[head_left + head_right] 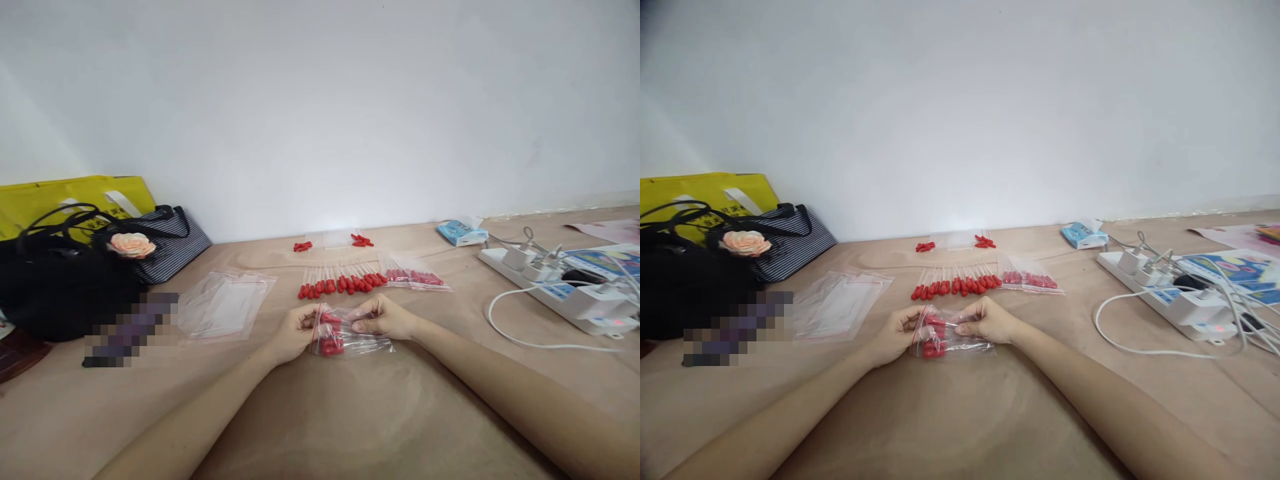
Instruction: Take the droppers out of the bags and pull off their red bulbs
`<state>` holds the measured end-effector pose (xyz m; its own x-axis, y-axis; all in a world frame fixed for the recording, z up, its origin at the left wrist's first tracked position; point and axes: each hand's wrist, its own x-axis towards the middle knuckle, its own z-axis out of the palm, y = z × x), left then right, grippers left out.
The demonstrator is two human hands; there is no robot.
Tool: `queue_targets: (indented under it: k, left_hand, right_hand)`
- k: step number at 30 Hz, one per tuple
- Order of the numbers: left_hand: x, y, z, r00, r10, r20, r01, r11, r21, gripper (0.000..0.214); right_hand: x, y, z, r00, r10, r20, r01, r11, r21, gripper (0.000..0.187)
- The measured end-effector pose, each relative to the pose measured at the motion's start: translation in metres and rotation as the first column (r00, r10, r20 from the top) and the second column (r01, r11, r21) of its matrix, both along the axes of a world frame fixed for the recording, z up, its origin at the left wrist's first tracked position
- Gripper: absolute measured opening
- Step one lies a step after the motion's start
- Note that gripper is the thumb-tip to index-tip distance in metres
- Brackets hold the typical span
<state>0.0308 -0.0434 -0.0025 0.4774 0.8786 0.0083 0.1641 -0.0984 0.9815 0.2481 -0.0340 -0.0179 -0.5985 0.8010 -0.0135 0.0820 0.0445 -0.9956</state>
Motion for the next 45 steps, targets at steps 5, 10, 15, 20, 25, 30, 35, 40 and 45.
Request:
queue_targets:
  k: [5, 10, 15, 20, 25, 30, 35, 40, 45]
  left_hand:
    - [-0.003, 0.004, -0.001, 1.000, 0.014, 0.020, -0.016, 0.997, 0.080, 0.034]
    - [-0.014, 0.004, 0.003, 0.996, 0.087, -0.009, -0.087, 0.996, 0.014, 0.032]
    - [-0.046, 0.006, 0.009, 0.983, 0.175, -0.047, -0.178, 0.980, -0.089, 0.032]
    - [-0.089, 0.004, 0.027, 0.951, 0.293, -0.103, -0.301, 0.951, -0.069, 0.034]
    - [-0.118, 0.006, 0.040, 0.829, 0.557, -0.042, -0.547, 0.825, 0.143, 0.043]
    - [-0.115, 0.022, 0.027, 0.751, 0.659, -0.036, -0.531, 0.637, 0.559, 0.032]
    - [-0.099, 0.041, 0.010, 0.756, 0.544, -0.363, 0.065, 0.490, 0.869, 0.023]
    - [-0.086, 0.058, 0.000, 0.630, 0.527, -0.570, 0.457, 0.342, 0.821, 0.033]
    - [-0.080, 0.065, -0.006, 0.532, 0.562, -0.634, 0.580, 0.303, 0.756, 0.029]
  right_hand:
    - [0.001, 0.001, -0.002, 0.998, -0.057, -0.034, 0.056, 0.998, -0.034, 0.042]
    - [0.010, 0.004, -0.002, 0.995, -0.100, 0.010, 0.100, 0.995, -0.003, 0.036]
    - [0.026, 0.013, -0.003, 0.983, -0.160, 0.093, 0.163, 0.986, -0.035, 0.040]
    - [0.032, 0.018, -0.006, 0.981, -0.151, 0.120, 0.155, 0.987, -0.030, 0.040]
    - [0.028, 0.019, -0.009, 0.978, -0.175, 0.112, 0.181, 0.983, -0.045, 0.041]
    - [0.026, 0.017, -0.008, 0.976, -0.189, 0.104, 0.193, 0.981, -0.025, 0.039]
    - [0.025, 0.014, -0.006, 0.974, -0.201, 0.108, 0.202, 0.979, 0.004, 0.037]
    - [0.024, 0.014, -0.005, 0.973, -0.208, 0.103, 0.207, 0.978, 0.018, 0.037]
    - [0.024, 0.014, -0.005, 0.971, -0.209, 0.116, 0.208, 0.978, 0.025, 0.038]
